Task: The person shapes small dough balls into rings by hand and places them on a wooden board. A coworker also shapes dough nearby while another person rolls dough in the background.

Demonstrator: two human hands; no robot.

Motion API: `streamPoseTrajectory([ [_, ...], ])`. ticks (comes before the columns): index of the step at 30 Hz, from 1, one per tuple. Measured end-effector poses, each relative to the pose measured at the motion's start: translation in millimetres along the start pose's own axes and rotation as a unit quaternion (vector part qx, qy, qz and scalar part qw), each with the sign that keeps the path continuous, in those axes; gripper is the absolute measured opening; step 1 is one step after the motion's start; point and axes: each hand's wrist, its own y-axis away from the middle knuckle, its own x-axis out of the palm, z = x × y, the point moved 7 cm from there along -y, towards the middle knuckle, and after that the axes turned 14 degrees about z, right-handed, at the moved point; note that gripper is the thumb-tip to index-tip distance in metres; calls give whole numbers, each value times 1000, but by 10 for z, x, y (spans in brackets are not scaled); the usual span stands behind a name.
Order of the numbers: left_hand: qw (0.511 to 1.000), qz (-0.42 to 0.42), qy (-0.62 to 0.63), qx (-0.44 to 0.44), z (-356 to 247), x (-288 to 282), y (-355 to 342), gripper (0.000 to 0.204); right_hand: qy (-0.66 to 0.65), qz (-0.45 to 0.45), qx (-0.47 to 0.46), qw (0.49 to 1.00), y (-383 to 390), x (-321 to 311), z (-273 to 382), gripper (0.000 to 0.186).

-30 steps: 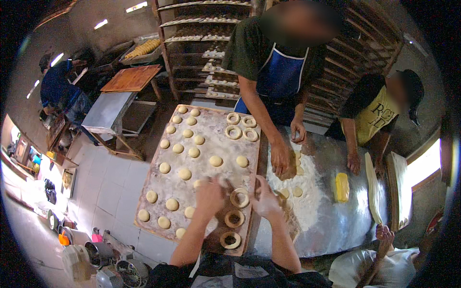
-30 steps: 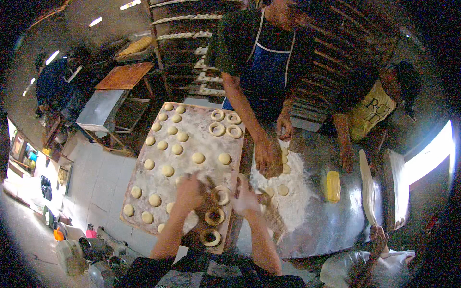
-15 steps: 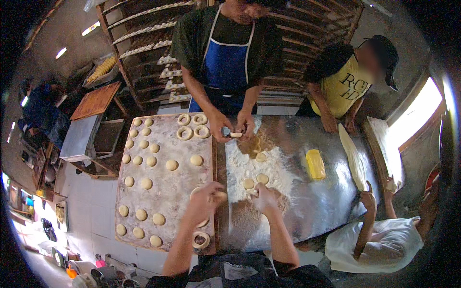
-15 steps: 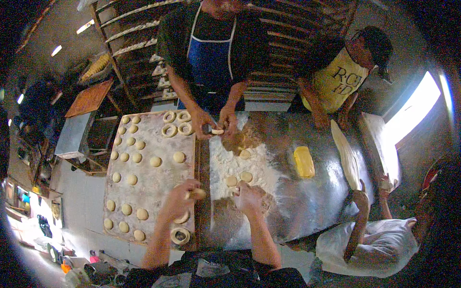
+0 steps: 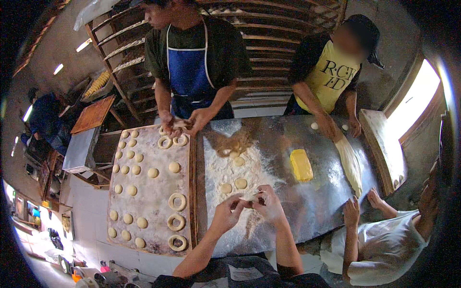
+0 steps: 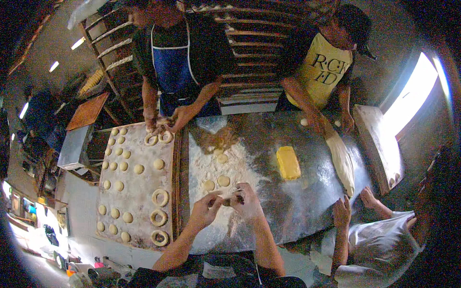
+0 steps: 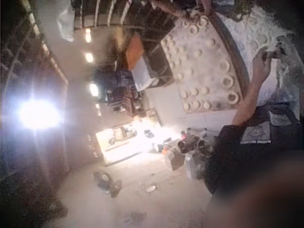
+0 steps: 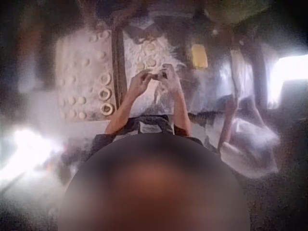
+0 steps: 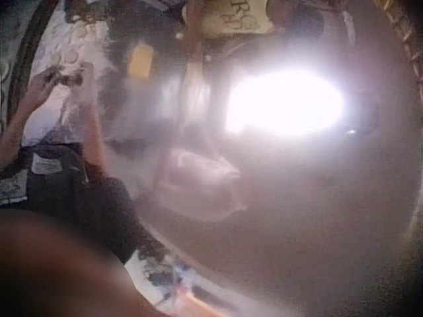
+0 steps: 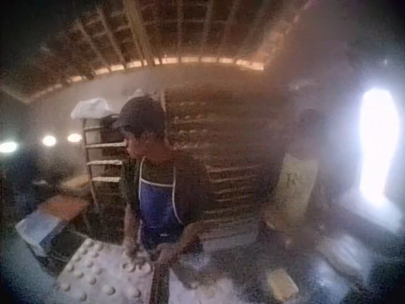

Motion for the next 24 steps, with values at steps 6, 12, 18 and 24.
streamPoseTrajectory([
  [6, 999, 8, 23, -33, -370, -93, 119, 33, -27, 98, 61, 993, -75, 101, 115, 61],
  [12, 963, -137, -226, 59, -504, -208, 151, 33, 93, -7, -55, 994, -340, 332, 345, 70],
  [18, 974, -131, 134, 128, -350, -309, 247, 40, -484, 195, -72, 850, -265, 659, 435, 64],
  [24, 947, -145, 245, 151, -172, -568, 455, 31, -123, 83, -153, 977, -206, 796, 863, 56],
])
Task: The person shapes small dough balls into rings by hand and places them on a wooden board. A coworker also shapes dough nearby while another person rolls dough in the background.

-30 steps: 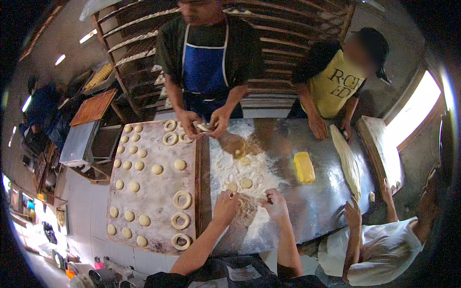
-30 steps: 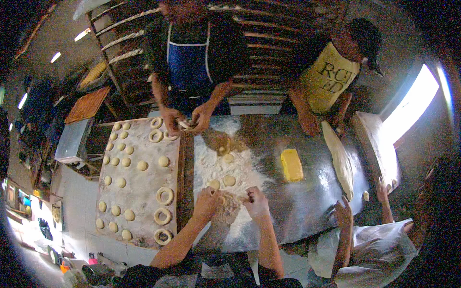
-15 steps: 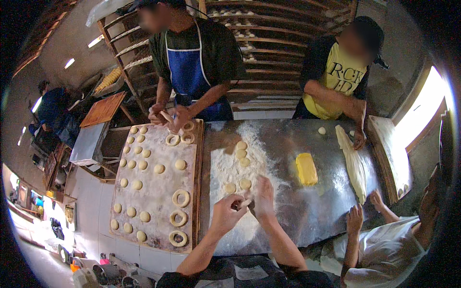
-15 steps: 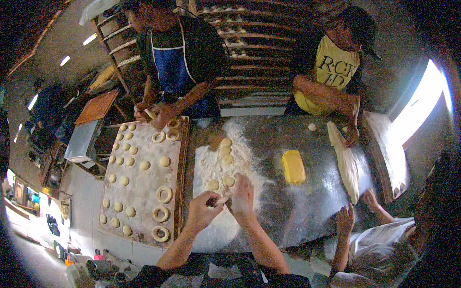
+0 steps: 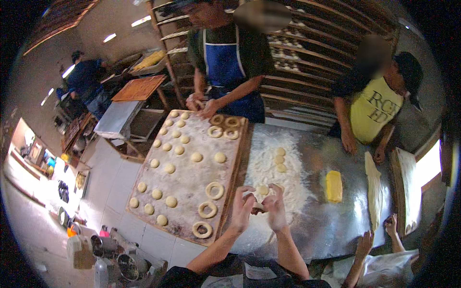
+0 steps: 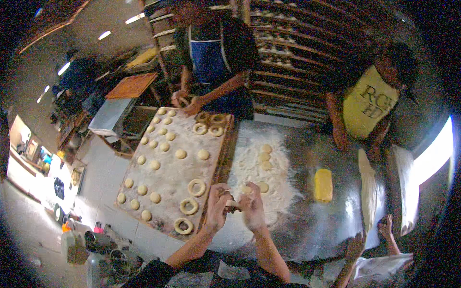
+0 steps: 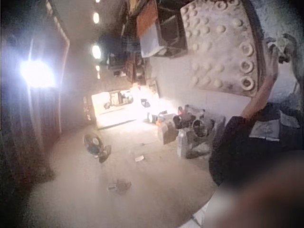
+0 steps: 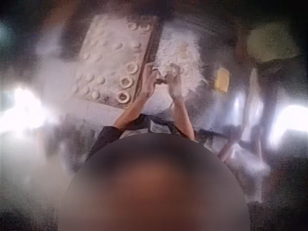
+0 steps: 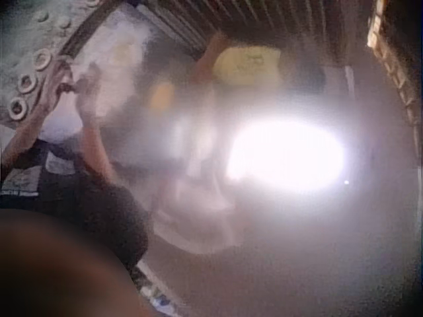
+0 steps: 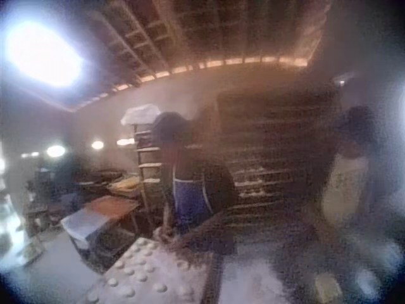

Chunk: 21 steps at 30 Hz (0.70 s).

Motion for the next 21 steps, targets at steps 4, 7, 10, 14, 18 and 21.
streamPoseTrajectory([
  [4, 920, -15, -390, 32, -225, -74, 90, 36, -187, -40, 67, 979, -5, 247, -18, 73],
  [7, 903, -23, -428, 27, -286, -165, 154, 35, -197, 44, 97, 975, -82, 498, -47, 82],
  [10, 910, -52, -410, 42, -394, -346, 218, 33, -191, 104, 69, 974, -145, 706, -96, 82],
  [14, 925, -29, -378, 11, -466, -507, 284, 25, -10, 136, 22, 990, -213, 896, -147, 85],
  [18, 949, -64, -307, -27, -542, -857, 325, 18, -320, 205, -73, 922, -396, 1210, -40, 87],
  [21, 898, -32, -436, -53, -602, -1027, 381, 13, 204, 190, -32, 960, -466, 1420, 26, 80],
])
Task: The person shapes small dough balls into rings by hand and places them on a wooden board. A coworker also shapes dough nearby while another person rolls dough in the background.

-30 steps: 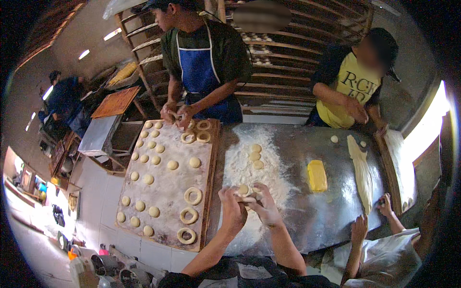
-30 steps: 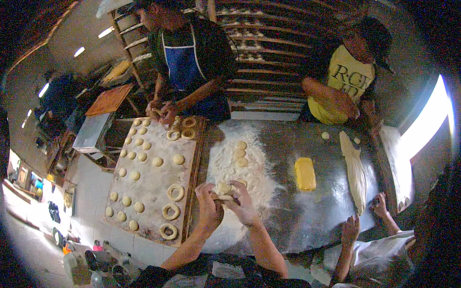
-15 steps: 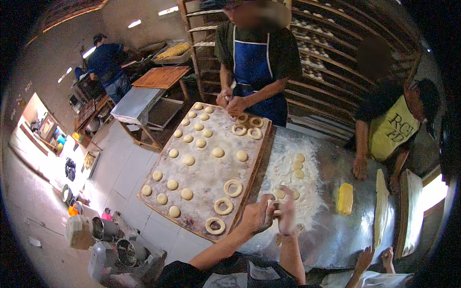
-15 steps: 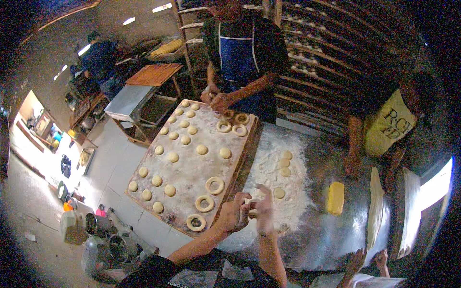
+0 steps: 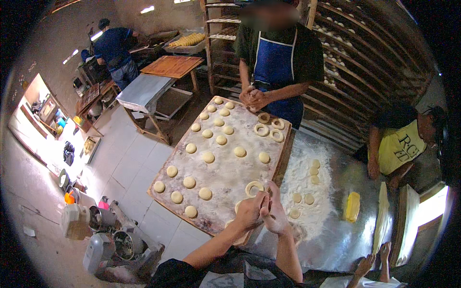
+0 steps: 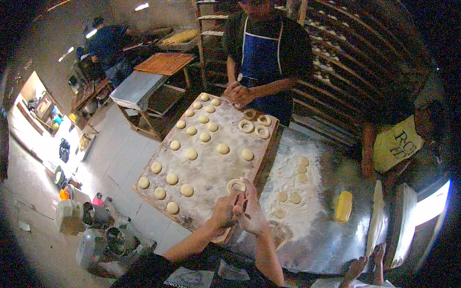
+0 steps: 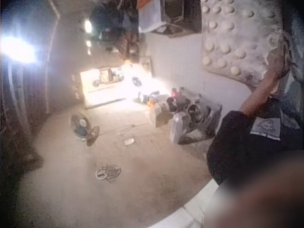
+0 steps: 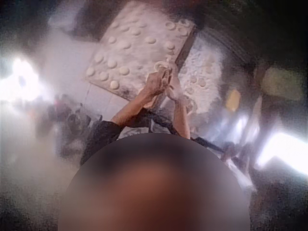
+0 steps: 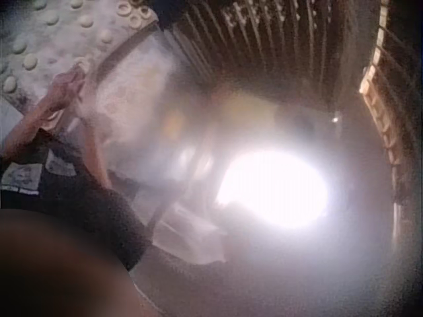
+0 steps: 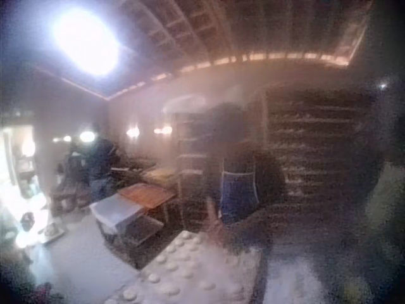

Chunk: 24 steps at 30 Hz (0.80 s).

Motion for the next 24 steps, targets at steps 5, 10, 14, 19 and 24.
streamPoseTrajectory([
  [5, 997, -57, 26, 53, 122, -268, 42, 13, -347, -108, 76, 928, -102, 182, -170, 67],
  [10, 1000, -5, 17, 3, 288, -419, 120, 17, -455, -67, 99, 882, -373, 533, -424, 45],
  [14, 997, -16, 72, 19, 350, -533, 130, 18, -250, -60, -59, 965, -358, 485, -157, 57],
  [19, 996, 11, 69, -64, 538, -666, 183, 23, -469, -67, 1, 881, -422, 600, -129, 78],
  [24, 984, 43, 92, -146, 696, -667, 156, 36, -162, -23, 67, 984, -754, 671, 149, 77],
])
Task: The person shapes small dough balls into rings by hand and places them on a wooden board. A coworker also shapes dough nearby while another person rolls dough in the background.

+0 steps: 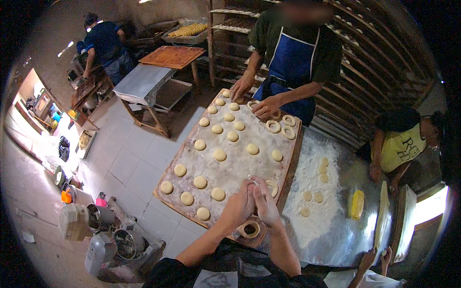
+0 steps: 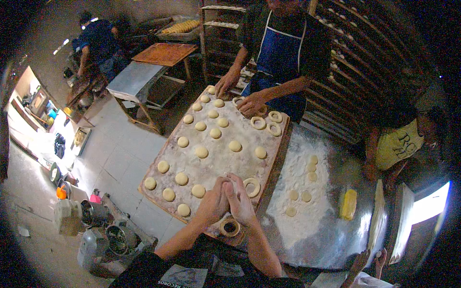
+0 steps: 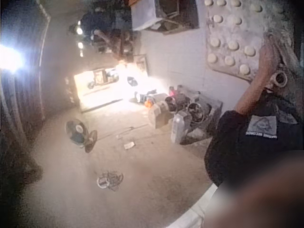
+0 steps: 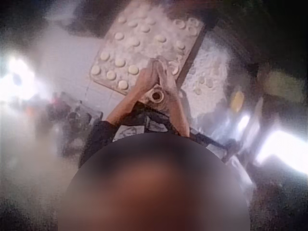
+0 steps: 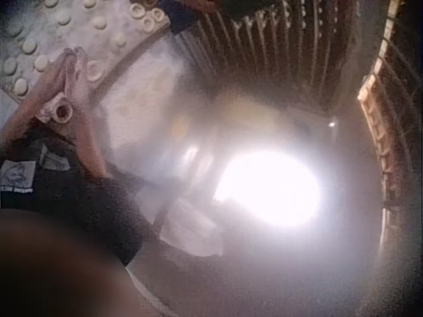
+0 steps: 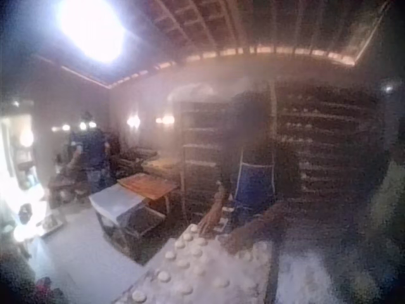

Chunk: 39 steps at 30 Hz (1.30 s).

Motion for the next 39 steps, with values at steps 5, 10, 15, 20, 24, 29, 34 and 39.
streamPoseTrajectory([
  [5, 955, -100, -261, -104, 322, -474, -170, 50, 177, -58, 245, 951, -9, -114, -76, 78],
  [10, 923, -81, -358, -117, 565, -539, 24, 64, 461, -32, 178, 869, -7, 78, -115, 85],
  [15, 927, -27, -360, -102, 554, -371, 62, 62, 530, 2, 144, 836, -59, 339, -380, 88],
  [20, 904, -37, -421, -69, 451, -398, -9, 59, 549, -7, 141, 824, -17, 294, -296, 84],
  [24, 925, -13, -373, -66, 462, -392, 72, 60, 525, 9, 126, 842, -2, 309, -235, 76],
  [29, 943, -110, -300, -91, 577, -641, 524, 50, 433, 116, 47, 892, -303, 594, -349, 49],
  [34, 927, -80, -338, -144, 821, -511, 925, 36, 511, 167, 16, 843, -594, 1077, -299, 35],
  [39, 956, -58, -253, -137, 754, -478, 936, 29, 292, 244, -56, 923, -301, 1087, -23, 42],
])
